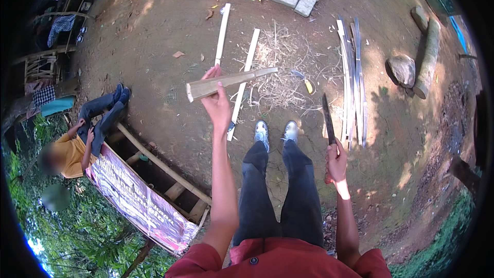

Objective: The person shaves a piece of wood using a small yellow knife and a larger bladed tool.

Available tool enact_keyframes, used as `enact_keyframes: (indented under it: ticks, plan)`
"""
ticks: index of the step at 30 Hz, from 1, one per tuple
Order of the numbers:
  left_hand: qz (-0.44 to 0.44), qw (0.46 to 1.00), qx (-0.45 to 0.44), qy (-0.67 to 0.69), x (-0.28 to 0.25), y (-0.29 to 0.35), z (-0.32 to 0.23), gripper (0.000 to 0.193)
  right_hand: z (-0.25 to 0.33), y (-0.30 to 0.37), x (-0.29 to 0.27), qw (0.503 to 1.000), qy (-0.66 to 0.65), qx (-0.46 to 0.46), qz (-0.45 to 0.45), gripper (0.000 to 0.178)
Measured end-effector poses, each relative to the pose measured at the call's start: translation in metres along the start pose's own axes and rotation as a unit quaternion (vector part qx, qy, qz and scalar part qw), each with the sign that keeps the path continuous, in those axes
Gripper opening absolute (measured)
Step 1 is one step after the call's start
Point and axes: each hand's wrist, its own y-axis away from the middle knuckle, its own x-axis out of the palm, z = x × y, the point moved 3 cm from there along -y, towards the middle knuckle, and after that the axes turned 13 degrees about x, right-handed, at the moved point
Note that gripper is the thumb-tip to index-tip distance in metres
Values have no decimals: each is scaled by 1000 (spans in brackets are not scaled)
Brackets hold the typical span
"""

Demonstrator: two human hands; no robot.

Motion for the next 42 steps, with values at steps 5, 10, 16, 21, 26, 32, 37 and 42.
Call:
enact_keyframes:
  ticks: [5,10,16,21,26,32,37,42]
  plan:
    - [-40,999,-18,5,-4,-2,3,41,10,7,7,999,31,36,-4,46]
    - [5,1000,4,-18,21,-2,-11,34,10,16,10,997,25,70,-23,35]
    - [-9,999,-37,-33,-4,-15,-2,36,44,16,11,998,4,64,-5,24]
    - [-21,996,-83,-6,-38,-19,-3,41,59,19,17,999,23,-4,-40,29]
    - [-51,997,-31,44,-38,-15,-18,53,53,2,57,995,-26,57,75,28]
    - [-36,979,17,200,-25,-28,-54,39,46,8,84,989,-59,31,131,23]
    - [25,992,56,108,-11,-37,-57,29,69,28,85,989,66,-106,77,34]
    - [3,997,79,24,8,-55,-78,29,82,32,102,989,95,-50,102,40]
